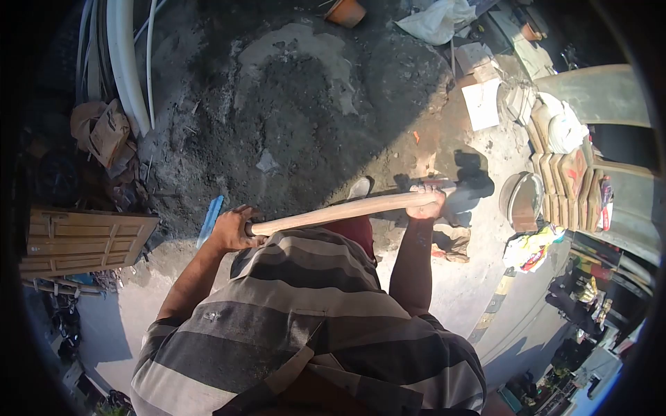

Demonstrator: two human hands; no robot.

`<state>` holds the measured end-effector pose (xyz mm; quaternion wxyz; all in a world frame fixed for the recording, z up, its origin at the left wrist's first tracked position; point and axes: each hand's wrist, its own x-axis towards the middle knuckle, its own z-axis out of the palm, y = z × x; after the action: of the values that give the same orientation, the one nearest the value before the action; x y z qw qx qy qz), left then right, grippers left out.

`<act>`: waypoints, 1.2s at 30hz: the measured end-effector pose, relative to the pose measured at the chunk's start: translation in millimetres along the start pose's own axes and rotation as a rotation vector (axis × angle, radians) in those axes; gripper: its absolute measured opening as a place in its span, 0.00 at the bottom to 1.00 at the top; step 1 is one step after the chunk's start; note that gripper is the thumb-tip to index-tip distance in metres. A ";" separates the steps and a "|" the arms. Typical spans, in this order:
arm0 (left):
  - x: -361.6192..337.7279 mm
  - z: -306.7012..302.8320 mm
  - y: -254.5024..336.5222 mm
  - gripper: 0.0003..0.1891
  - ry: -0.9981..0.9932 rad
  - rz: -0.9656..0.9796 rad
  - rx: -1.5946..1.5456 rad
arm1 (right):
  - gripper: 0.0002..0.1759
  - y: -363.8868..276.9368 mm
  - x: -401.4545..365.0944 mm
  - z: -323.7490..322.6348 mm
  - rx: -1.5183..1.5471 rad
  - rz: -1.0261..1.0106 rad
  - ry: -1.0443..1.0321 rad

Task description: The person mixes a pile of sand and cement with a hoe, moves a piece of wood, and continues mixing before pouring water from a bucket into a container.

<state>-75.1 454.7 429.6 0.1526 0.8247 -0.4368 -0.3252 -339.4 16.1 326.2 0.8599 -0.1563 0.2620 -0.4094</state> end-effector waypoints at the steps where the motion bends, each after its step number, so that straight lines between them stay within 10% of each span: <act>1: 2.1 10.0 14.8 0.37 0.018 0.001 -0.013 | 0.07 -10.4 16.1 21.9 0.012 0.073 -0.009; 7: -2.9 26.9 109.7 0.26 -0.082 -0.201 -0.243 | 0.09 -9.4 119.2 87.2 -0.190 0.312 0.193; 13: -39.0 66.0 122.2 0.30 -0.185 -0.293 -0.457 | 0.08 73.7 133.4 143.4 -0.280 0.567 0.094; 19: -51.7 49.1 195.2 0.50 -0.034 -0.453 -1.535 | 0.12 170.1 133.7 161.4 -0.407 0.856 0.006; 25: 21.8 39.4 261.8 0.38 0.170 -0.749 -1.466 | 0.22 198.3 183.3 130.8 -0.824 1.134 -0.365; 28: 80.8 59.1 280.4 0.35 0.181 -0.864 -1.521 | 0.33 145.3 250.4 122.2 -1.250 0.994 -0.619; 32: 185.4 16.2 354.4 0.23 0.436 -0.900 -1.676 | 0.25 7.6 404.8 87.8 -1.293 1.094 -0.348; 36: 209.1 35.6 382.8 0.18 0.631 -1.018 -1.770 | 0.12 -184.9 569.8 26.7 -1.701 0.648 0.017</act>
<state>-251.7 65.6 523.9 0.6493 0.5527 0.4097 -0.3241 -138.4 -544.1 253.4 0.5254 -0.6537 0.5132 0.1825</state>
